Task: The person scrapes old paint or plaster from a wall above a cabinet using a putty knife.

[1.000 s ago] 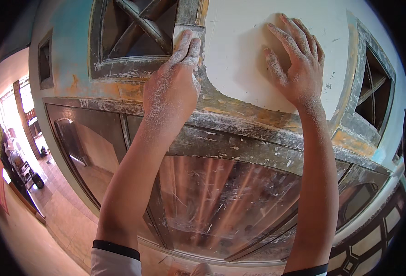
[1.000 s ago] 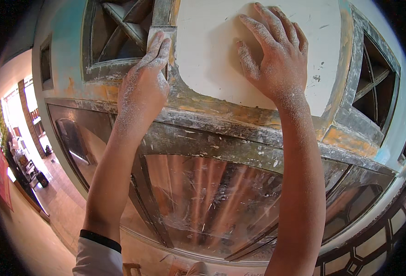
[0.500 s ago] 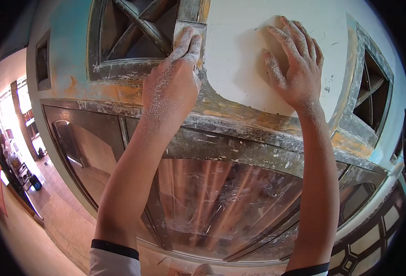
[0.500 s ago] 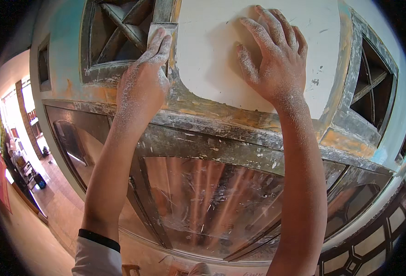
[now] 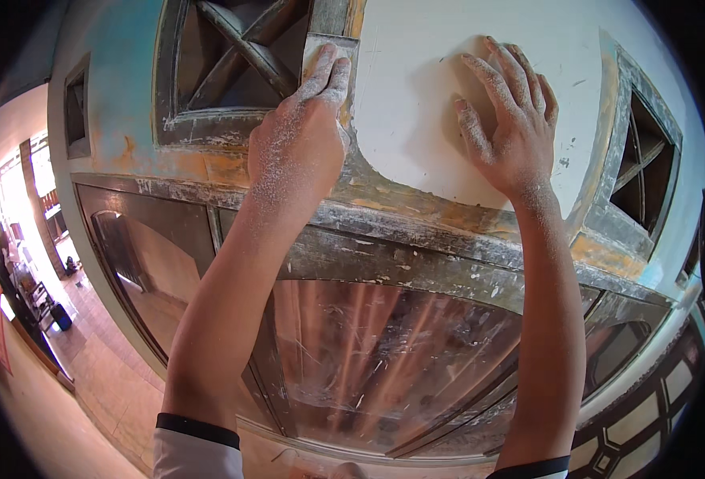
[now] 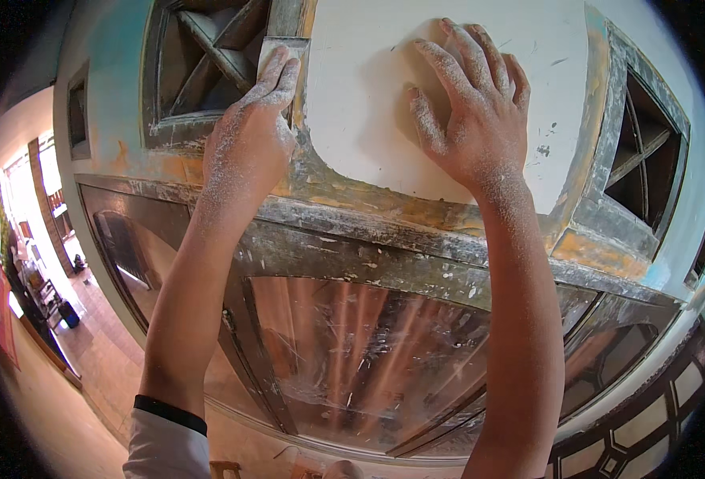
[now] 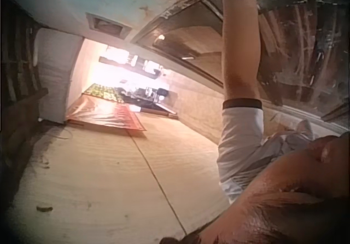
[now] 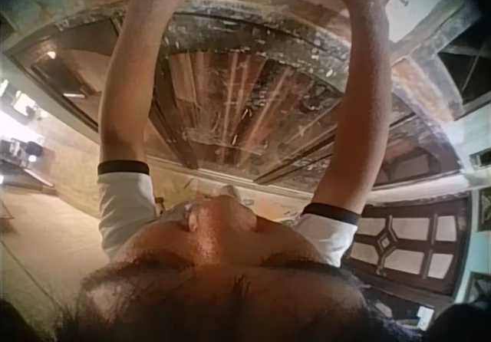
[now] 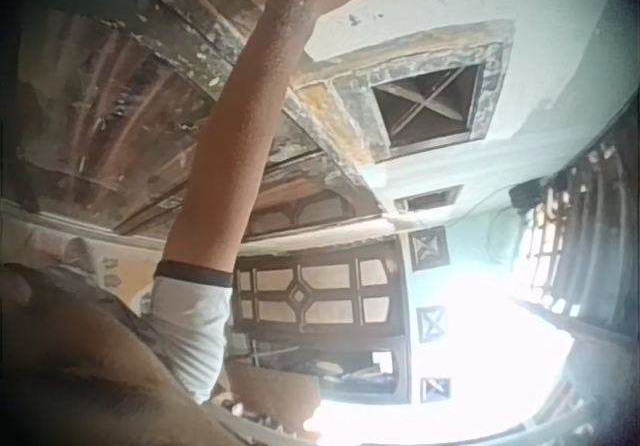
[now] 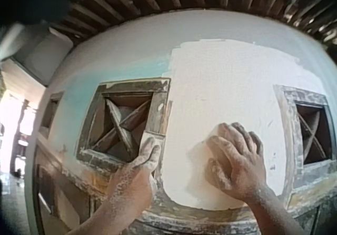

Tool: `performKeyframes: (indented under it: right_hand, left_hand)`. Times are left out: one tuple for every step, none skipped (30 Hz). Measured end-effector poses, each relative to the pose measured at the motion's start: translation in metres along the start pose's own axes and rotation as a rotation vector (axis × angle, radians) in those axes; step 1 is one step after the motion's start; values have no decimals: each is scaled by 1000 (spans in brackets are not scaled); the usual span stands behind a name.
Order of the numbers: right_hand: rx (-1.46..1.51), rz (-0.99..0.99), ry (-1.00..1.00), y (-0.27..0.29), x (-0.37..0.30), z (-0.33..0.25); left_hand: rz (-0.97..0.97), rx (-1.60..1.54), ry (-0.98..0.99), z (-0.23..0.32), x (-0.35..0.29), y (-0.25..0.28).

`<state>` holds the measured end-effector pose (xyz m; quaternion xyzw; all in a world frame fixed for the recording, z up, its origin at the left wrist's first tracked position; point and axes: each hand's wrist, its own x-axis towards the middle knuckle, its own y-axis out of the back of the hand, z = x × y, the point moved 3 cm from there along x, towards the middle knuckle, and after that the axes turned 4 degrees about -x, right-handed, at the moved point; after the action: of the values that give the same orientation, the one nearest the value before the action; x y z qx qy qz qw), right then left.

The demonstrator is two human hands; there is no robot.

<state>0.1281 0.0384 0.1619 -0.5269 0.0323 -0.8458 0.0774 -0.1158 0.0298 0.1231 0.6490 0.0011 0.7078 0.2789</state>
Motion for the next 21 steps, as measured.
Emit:
performKeyframes:
  right_hand:
    - [-3,-5,-4,0,0,-2]
    - [-1,-4,-5,1,1,-3]
    - [9,-11,-5,2,2,-4]
    - [16,-18,-2,2,2,-4]
    - [15,-17,0,2,2,-3]
    - [10,-22,-3,2,1,-2]
    - [6,-29,-8,3,0,-2]
    - [6,-29,-9,3,0,-1]
    - [12,-29,-6,3,0,-2]
    - [18,-27,-3,3,1,-2]
    - [19,-26,-4,3,1,-3]
    - [16,-29,-7,3,1,-4]
    - [13,-32,-11,3,1,-4]
    - [14,-30,-11,4,1,-5]
    - [15,-33,-11,4,2,-5]
    - [17,-37,-11,4,1,-5]
    - [20,-37,-10,4,1,-5]
    - [22,-40,-14,4,1,-5]
    - [25,-43,-17,5,1,-4]
    - [27,-43,-17,5,1,-5]
    - [25,-47,-17,5,1,-4]
  left_hand:
    - [20,-3,-13,-1,-1,2]
    - [39,-7,-27,-1,-1,3]
    - [39,-4,-27,-3,0,3]
    - [44,31,-39,-4,2,2]
    - [50,66,-52,-4,4,1]
    - [52,66,-51,-2,5,1]
    - [52,40,-40,1,6,3]
    - [52,15,-28,3,7,4]
    - [51,16,-28,3,7,5]
    - [49,15,-23,3,8,6]
    - [47,14,-17,3,9,7]
    - [48,16,-18,1,9,6]
    - [79,7,-42,-1,10,5]
    - [110,-2,-67,-1,11,5]
    - [111,0,-67,0,13,6]
    - [72,43,-47,-1,15,6]
    - [34,86,-26,-1,17,5]
    - [34,88,-25,-1,19,4]
    - [39,99,-27,-1,21,5]
    - [44,110,-29,-1,22,5]
    - [45,112,-28,1,23,7]
